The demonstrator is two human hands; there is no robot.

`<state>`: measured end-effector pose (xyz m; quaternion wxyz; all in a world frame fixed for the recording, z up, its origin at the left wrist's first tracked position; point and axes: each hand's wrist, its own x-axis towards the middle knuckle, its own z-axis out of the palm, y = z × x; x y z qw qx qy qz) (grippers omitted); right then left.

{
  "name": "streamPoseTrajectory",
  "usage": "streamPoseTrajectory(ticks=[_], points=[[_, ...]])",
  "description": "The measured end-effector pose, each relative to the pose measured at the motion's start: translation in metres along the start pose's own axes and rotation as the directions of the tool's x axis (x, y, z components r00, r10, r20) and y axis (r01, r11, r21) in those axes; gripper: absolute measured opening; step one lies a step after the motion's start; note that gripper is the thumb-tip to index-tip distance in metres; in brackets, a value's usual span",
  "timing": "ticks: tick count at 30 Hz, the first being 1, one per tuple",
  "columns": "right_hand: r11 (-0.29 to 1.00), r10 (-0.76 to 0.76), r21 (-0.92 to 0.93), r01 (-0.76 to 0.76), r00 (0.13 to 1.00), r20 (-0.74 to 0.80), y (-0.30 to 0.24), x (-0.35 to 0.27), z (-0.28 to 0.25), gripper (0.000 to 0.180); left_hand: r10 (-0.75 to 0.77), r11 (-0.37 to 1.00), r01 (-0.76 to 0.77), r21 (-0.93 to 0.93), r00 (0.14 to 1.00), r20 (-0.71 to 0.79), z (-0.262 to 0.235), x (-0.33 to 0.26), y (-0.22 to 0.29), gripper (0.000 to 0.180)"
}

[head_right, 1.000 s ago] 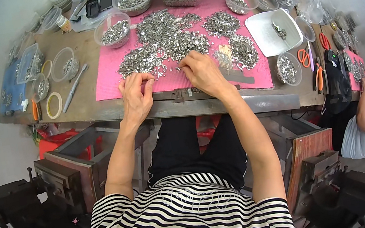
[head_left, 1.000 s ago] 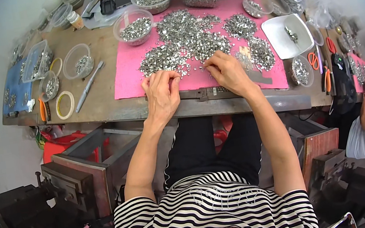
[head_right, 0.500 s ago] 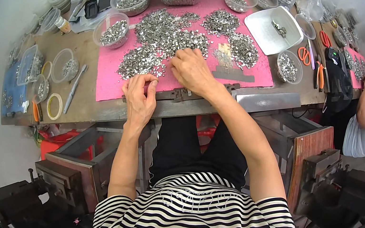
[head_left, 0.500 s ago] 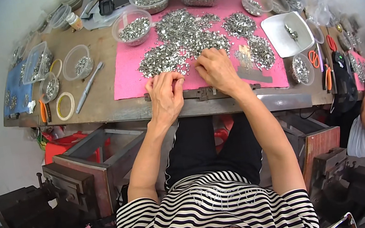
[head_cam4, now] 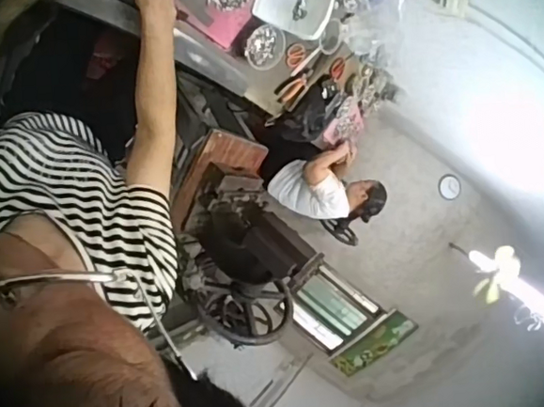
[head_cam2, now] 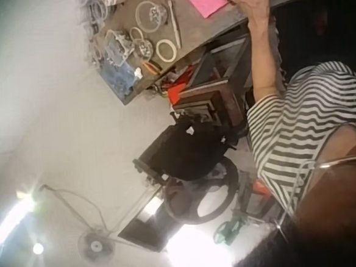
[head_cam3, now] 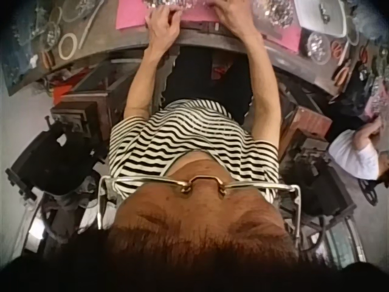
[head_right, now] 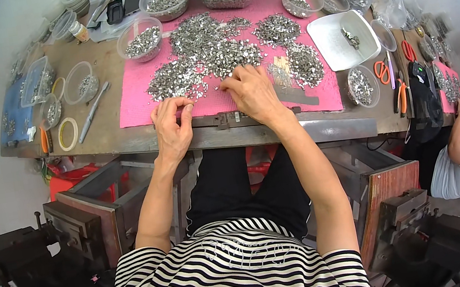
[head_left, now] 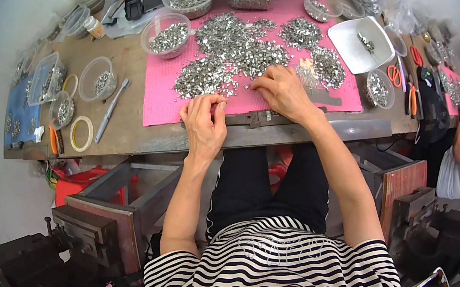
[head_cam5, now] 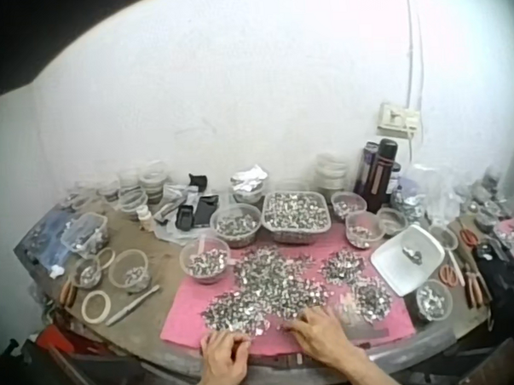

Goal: The person inserts small metal pieces into the slots of a metal fixture by hand, then places the fixture into a manual press machine and turns the handwheel to press them.

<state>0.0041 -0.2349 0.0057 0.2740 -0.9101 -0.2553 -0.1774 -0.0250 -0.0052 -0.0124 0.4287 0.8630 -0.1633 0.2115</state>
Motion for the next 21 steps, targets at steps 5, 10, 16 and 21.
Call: streamPoseTrajectory(ticks=[5,10,16,21], points=[[0.998,-0.024,-0.061,0.022,0.999,-0.036,-0.009,0.007,0.003,0.011,-0.002,1.000,0.003,0.017,0.999,-0.043,-0.001,-0.002,-0.006,0.007],[0.995,-0.061,0.082,0.060,0.998,0.012,-0.018,0.012,0.018,0.012,-0.008,1.000,0.009,0.011,0.999,-0.048,0.001,-0.002,-0.006,0.006],[0.989,-0.031,0.148,0.024,0.998,0.047,-0.016,0.013,0.021,0.007,-0.008,1.000,0.007,-0.013,0.999,-0.054,-0.001,-0.005,-0.010,0.006],[0.988,0.004,0.157,-0.004,1.000,0.001,-0.018,0.012,0.023,0.007,-0.010,1.000,0.009,-0.015,0.998,-0.061,-0.001,-0.004,-0.008,0.008]])
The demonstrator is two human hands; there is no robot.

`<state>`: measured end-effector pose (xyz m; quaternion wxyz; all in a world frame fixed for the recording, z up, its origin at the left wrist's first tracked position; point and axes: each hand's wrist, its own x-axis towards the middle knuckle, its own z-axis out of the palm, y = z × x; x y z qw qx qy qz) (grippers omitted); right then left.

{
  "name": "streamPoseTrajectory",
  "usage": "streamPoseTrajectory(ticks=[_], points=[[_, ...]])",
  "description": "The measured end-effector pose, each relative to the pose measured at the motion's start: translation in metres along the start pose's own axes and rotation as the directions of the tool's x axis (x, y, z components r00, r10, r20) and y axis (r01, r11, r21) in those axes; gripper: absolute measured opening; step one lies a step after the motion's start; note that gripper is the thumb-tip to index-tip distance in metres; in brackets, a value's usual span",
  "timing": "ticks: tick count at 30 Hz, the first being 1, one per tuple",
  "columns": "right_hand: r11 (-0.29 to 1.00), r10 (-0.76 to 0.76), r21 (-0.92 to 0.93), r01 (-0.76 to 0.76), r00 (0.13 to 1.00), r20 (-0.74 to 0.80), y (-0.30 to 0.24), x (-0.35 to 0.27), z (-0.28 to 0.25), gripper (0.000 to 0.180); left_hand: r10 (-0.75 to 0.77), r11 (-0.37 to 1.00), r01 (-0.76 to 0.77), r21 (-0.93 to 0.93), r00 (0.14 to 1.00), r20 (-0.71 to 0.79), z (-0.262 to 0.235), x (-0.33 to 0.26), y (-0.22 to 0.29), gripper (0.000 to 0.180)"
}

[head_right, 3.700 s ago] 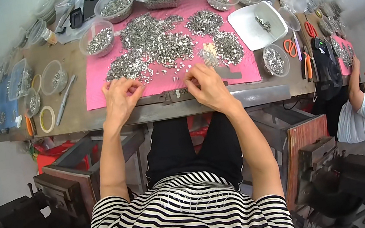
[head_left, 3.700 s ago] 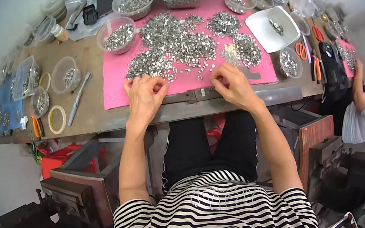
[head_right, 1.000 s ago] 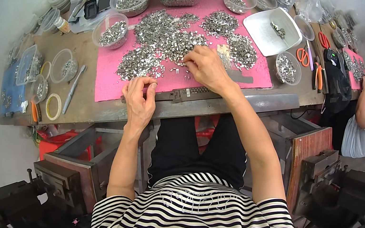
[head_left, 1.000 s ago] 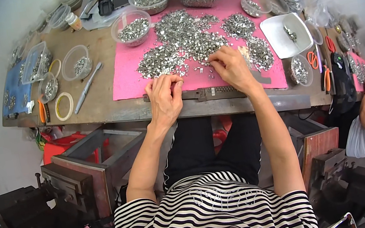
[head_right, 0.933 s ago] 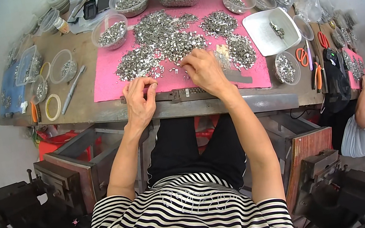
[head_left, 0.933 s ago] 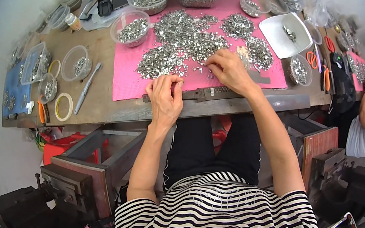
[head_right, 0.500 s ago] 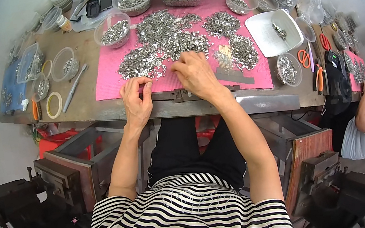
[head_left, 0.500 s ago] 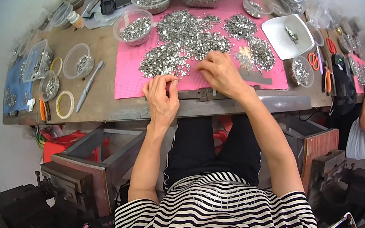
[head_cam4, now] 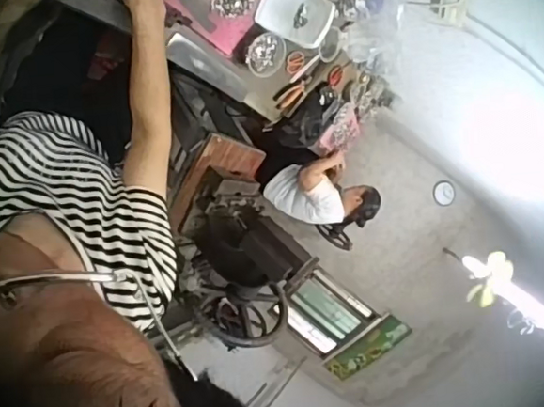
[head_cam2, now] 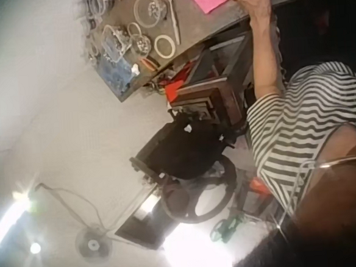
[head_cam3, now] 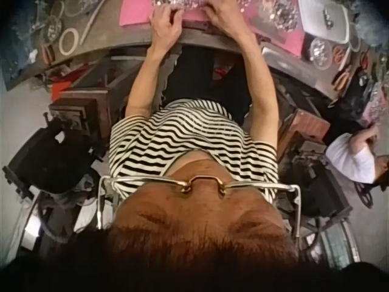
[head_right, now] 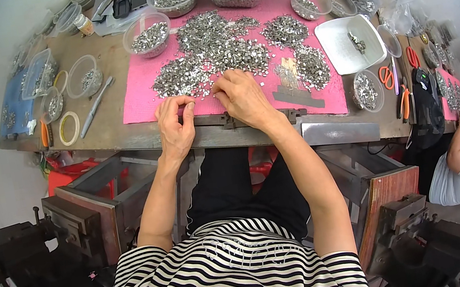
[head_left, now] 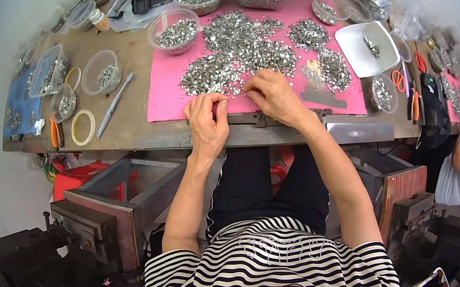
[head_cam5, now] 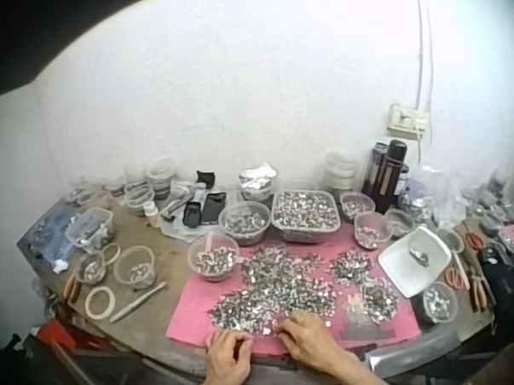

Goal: The person inserts small metal pieces into the slots of a metal fixture by hand, then places the fixture into a manual press machine and turns the handwheel to press them.

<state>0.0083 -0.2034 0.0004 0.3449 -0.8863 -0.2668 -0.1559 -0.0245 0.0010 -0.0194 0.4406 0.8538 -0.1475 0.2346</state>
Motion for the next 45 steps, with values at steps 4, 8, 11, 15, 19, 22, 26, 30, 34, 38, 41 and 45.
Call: streamPoseTrajectory(ticks=[4,8,11,15,19,22,26,30,34,38,41,45], points=[[0.996,0.006,-0.090,-0.005,1.000,0.020,-0.008,0.000,0.003,0.008,0.005,1.000,-0.005,-0.005,1.000,0.008,0.000,0.000,0.000,0.008],[0.991,0.035,-0.130,-0.034,0.999,0.010,-0.009,-0.002,0.006,0.006,0.008,1.000,-0.008,-0.015,1.000,0.011,-0.001,-0.001,-0.001,0.008],[0.995,0.055,-0.085,-0.051,0.998,0.040,-0.004,-0.005,0.004,0.006,0.013,1.000,-0.013,-0.007,1.000,0.017,-0.002,-0.001,-0.002,0.007],[0.994,0.083,-0.075,-0.078,0.994,0.066,-0.008,-0.005,0.005,0.007,0.005,1.000,-0.005,-0.014,1.000,0.016,-0.002,-0.001,-0.002,0.007],[0.992,0.083,-0.096,-0.079,0.996,0.029,-0.008,-0.005,0.003,0.005,0.015,1.000,-0.015,-0.014,0.999,0.033,0.002,0.001,0.002,0.007],[0.997,0.051,-0.053,-0.052,0.999,-0.016,-0.003,-0.008,-0.015,0.007,0.065,0.998,-0.064,-0.025,0.996,0.061,0.005,0.003,0.016,0.007],[0.959,0.263,0.119,-0.257,0.964,-0.031,-0.005,-0.031,-0.060,0.008,0.164,0.985,-0.153,-0.074,0.970,0.180,0.019,-0.002,0.038,0.008],[0.912,0.360,0.216,-0.348,0.933,-0.018,-0.002,-0.071,-0.067,0.010,0.293,0.956,-0.283,-0.076,0.932,0.212,0.049,-0.009,0.052,0.012],[0.972,0.229,0.084,-0.221,0.967,-0.110,-0.007,-0.087,-0.057,0.015,0.325,0.945,-0.324,-0.044,0.919,0.223,0.061,-0.008,0.056,0.012],[0.986,0.155,-0.042,-0.162,0.979,-0.136,-0.007,-0.089,-0.052,0.016,0.332,0.943,-0.332,-0.042,0.917,0.219,0.062,-0.008,0.056,0.013],[0.988,0.142,-0.037,-0.148,0.980,-0.138,-0.008,-0.089,-0.053,0.016,0.323,0.946,-0.307,-0.103,0.919,0.227,0.058,-0.007,0.054,0.014],[0.989,0.150,0.029,-0.148,0.979,-0.140,-0.008,-0.089,-0.056,0.016,0.221,0.970,-0.200,-0.139,0.962,0.157,0.036,0.001,0.045,0.014]])
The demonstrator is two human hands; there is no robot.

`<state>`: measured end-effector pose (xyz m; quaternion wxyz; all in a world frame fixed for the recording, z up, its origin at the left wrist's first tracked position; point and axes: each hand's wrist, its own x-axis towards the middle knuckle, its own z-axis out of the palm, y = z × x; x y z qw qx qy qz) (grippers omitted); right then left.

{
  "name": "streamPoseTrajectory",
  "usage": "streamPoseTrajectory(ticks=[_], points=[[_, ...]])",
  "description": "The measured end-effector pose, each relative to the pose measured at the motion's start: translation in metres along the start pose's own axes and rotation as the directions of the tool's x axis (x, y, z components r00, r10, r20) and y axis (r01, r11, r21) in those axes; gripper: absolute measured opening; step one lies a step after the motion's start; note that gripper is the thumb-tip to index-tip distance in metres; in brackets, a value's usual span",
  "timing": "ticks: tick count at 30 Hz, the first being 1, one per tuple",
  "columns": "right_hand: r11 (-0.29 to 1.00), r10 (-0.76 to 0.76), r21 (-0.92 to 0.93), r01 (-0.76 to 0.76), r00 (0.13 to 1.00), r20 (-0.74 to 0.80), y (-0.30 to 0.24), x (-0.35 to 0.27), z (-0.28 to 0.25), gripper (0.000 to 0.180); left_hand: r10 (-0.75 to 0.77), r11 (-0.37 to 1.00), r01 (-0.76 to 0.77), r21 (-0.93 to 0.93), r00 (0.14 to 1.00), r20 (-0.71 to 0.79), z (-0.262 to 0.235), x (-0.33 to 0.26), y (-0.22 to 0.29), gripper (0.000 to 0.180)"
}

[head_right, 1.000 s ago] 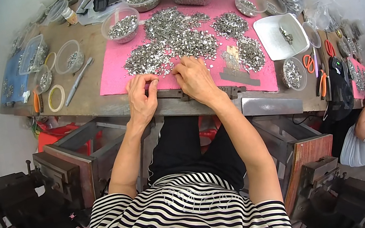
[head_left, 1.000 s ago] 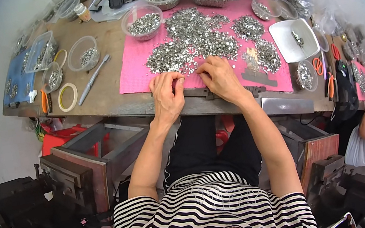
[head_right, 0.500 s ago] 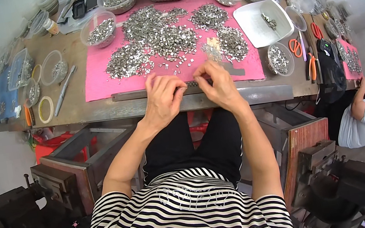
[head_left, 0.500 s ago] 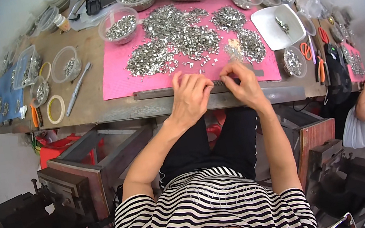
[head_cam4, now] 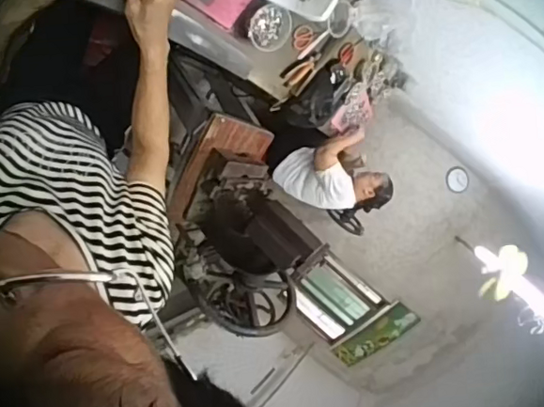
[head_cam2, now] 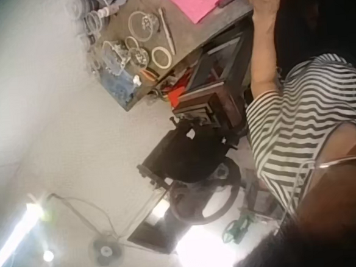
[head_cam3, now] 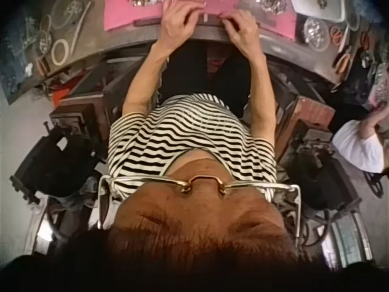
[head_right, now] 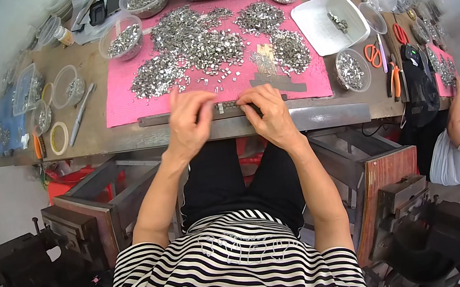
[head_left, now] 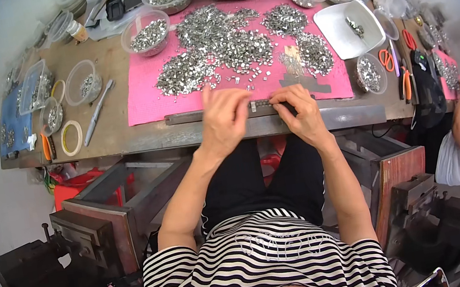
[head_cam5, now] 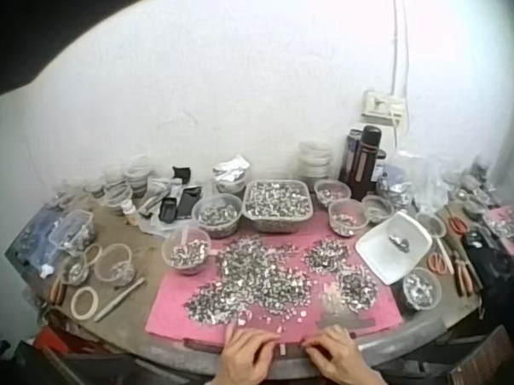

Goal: The person inserts small metal pieces into the slots of a metal fixture by hand, then places the fixture into a manual press machine and turns the handwheel to press them.

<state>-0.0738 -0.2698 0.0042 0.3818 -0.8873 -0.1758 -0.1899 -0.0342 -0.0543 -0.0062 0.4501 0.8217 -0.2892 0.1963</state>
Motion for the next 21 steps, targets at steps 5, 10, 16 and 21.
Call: streamPoseTrajectory(ticks=[5,10,16,21], points=[[0.999,0.039,-0.029,-0.039,0.999,-0.020,-0.004,-0.001,0.004,0.016,-0.202,0.951,0.235,0.203,0.964,-0.170,-0.045,-0.003,-0.032,0.014],[0.997,-0.060,-0.059,0.059,0.998,-0.021,-0.012,0.024,0.015,0.014,-0.244,0.931,0.254,0.263,0.967,-0.070,-0.066,-0.001,-0.040,0.006],[0.982,-0.166,-0.082,0.171,0.984,0.069,-0.011,0.072,0.067,0.010,-0.157,0.927,0.147,0.344,0.988,0.000,-0.054,0.009,-0.036,0.012],[0.969,-0.175,-0.158,0.188,0.980,0.090,-0.007,0.085,0.082,0.007,-0.131,0.907,0.125,0.401,0.991,-0.015,-0.046,0.011,-0.045,0.014]])
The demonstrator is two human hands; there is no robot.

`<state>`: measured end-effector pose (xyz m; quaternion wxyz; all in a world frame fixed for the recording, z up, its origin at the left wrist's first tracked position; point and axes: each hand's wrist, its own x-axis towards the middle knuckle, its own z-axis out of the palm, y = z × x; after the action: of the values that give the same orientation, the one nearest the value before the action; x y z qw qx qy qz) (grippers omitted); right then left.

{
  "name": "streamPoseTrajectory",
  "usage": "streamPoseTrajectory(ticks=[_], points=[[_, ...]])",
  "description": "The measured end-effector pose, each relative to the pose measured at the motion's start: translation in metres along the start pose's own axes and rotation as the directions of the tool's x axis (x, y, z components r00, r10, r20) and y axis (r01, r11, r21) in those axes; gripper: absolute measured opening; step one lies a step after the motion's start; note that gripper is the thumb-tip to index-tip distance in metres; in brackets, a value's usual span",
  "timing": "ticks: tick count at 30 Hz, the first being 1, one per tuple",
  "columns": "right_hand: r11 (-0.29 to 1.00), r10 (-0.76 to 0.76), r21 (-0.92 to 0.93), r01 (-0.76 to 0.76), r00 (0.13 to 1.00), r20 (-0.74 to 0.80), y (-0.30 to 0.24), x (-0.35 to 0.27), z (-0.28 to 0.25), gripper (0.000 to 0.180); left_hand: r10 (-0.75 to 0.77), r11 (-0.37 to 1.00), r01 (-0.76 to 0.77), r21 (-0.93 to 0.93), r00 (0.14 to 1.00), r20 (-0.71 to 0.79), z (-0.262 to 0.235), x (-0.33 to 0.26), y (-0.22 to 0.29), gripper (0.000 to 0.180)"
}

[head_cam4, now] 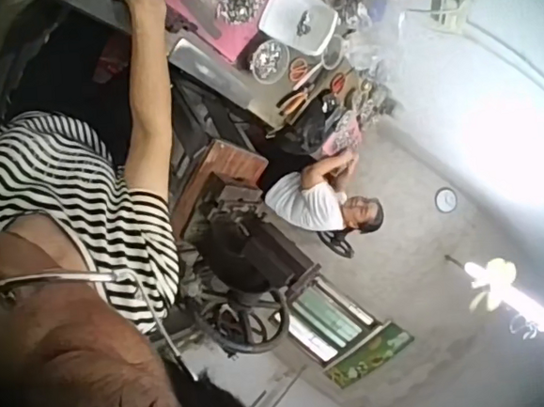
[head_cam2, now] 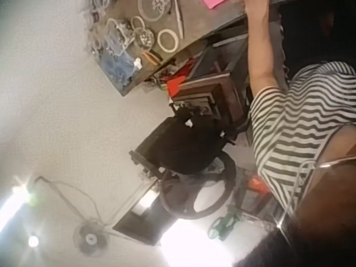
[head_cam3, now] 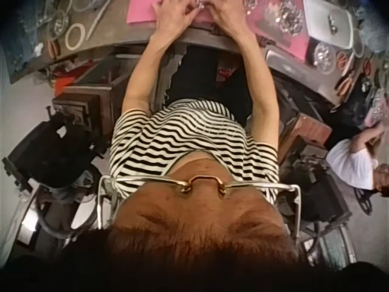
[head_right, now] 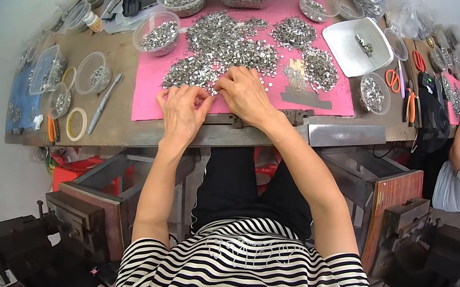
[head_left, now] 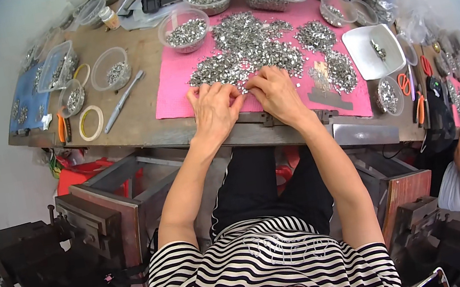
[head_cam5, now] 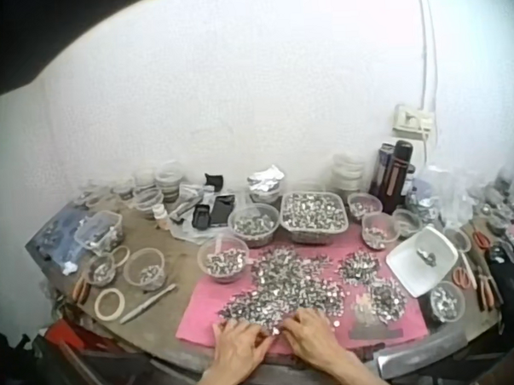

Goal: The person inserts small metal pieces into the slots of a metal fixture by hand, then places the fixture into a manual press machine and turns the handwheel to press them.

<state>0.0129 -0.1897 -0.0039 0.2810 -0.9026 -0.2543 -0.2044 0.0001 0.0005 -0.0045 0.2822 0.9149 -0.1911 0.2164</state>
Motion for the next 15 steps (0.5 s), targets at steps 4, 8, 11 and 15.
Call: streamPoseTrajectory(ticks=[4,8,11,15], points=[[0.999,0.050,0.021,-0.051,0.997,0.054,0.001,-0.005,-0.014,0.008,-0.010,1.000,0.011,0.018,0.999,-0.033,0.002,-0.004,-0.003,0.011],[0.987,0.112,0.109,-0.115,0.993,0.030,0.006,-0.006,-0.014,0.007,-0.033,0.999,0.033,0.032,0.999,-0.004,0.000,-0.004,0.001,0.008],[0.995,0.092,0.044,-0.092,0.996,-0.003,0.001,-0.008,-0.014,0.007,0.019,0.998,-0.018,0.052,1.000,-0.010,0.002,-0.002,0.003,0.008],[0.987,0.086,-0.135,-0.086,0.996,-0.007,0.004,-0.012,-0.004,0.013,0.033,0.998,-0.034,0.056,0.999,0.012,0.007,-0.001,0.002,0.012]])
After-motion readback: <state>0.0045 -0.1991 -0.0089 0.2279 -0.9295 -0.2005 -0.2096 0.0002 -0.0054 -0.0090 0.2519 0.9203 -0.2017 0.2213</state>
